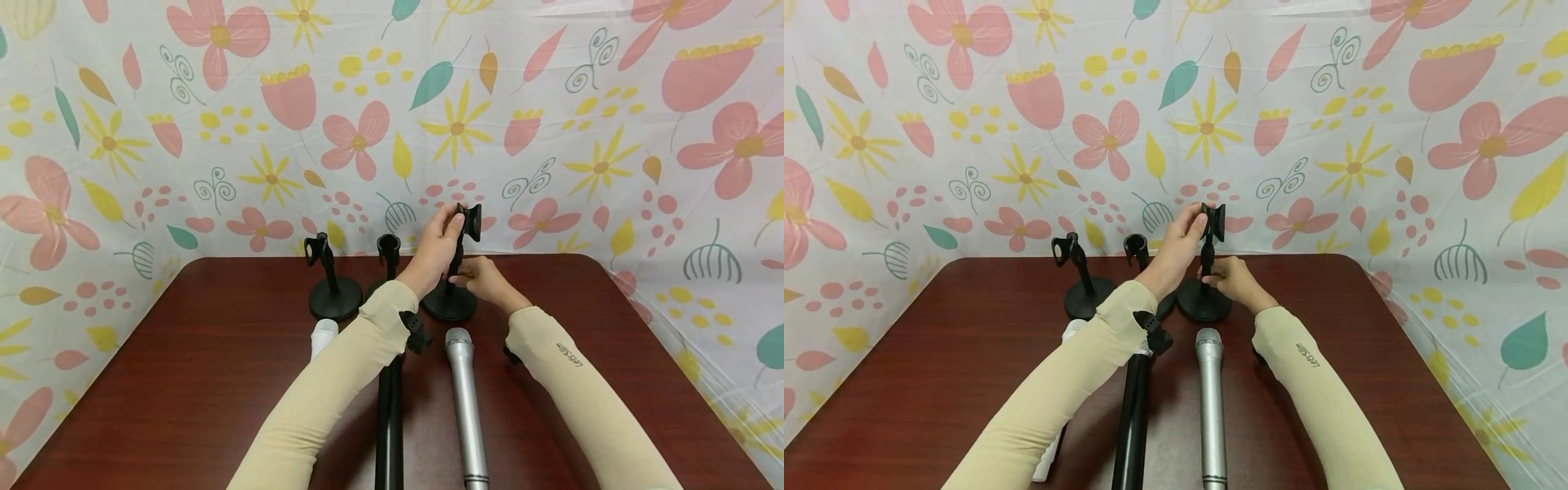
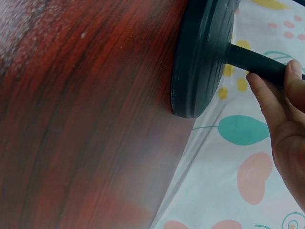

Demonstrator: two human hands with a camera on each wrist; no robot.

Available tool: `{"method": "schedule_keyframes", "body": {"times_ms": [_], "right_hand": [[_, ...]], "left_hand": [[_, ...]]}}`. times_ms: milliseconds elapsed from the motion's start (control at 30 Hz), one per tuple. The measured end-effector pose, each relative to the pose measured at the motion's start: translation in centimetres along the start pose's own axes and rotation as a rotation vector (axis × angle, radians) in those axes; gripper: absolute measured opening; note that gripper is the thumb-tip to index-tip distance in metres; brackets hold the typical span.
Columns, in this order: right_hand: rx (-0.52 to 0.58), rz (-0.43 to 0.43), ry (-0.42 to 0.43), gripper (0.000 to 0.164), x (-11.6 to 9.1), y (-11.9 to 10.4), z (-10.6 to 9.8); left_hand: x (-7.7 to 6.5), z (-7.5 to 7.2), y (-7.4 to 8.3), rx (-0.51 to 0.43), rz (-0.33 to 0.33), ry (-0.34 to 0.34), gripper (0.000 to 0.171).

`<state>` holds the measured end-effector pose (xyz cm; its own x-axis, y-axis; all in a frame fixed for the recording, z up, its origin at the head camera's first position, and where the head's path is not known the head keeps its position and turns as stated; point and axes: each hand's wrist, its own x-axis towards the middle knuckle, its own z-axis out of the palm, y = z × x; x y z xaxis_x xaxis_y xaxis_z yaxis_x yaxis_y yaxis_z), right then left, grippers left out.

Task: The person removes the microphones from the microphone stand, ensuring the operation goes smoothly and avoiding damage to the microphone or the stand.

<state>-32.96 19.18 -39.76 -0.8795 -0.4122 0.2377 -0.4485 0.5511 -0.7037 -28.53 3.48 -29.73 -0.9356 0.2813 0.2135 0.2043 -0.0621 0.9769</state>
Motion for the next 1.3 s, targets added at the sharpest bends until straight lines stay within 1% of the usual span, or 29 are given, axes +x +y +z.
{"method": "schedule_keyframes", "body": {"times_ms": [100,200,367,433,633,833,967,1067,1200,1300], "right_hand": [[-0.011,-0.019,0.006,0.016,0.0,0.0,0.0],[-0.006,-0.037,0.014,0.015,-0.1,-0.1,0.0],[0.018,-0.028,0.013,0.013,0.0,-0.1,0.1],[0.027,-0.027,0.008,0.013,0.1,-0.1,0.2],[0.034,-0.037,0.006,0.012,0.1,-0.3,0.1],[0.031,0.006,0.002,0.011,0.0,-0.2,0.2],[0.046,0.024,-0.007,0.012,-0.1,0.0,0.2],[0.056,0.044,-0.02,0.013,-0.1,0.0,0.2],[0.057,0.071,-0.031,0.015,-0.1,-0.2,0.1],[0.063,0.069,-0.031,0.016,0.0,-0.2,0.1]], "left_hand": [[0.0,-0.1,-0.2,0.021,0.034,-0.013,0.032],[0.1,-0.2,-0.4,0.047,0.049,-0.026,0.031],[0.3,-0.4,-0.3,0.049,0.029,-0.047,0.041],[0.4,-0.5,-0.2,0.067,0.022,-0.055,0.044],[0.3,-0.7,0.1,0.133,0.038,-0.047,0.039],[0.1,-0.8,-0.1,0.177,0.053,-0.033,0.038],[0.1,-0.8,-0.3,0.202,0.073,-0.037,0.038],[0.1,-0.9,-0.5,0.22,0.076,-0.038,0.041],[0.0,-1.1,-0.8,0.22,0.09,-0.043,0.041],[0.0,-1.1,-0.8,0.214,0.105,-0.043,0.04]]}}
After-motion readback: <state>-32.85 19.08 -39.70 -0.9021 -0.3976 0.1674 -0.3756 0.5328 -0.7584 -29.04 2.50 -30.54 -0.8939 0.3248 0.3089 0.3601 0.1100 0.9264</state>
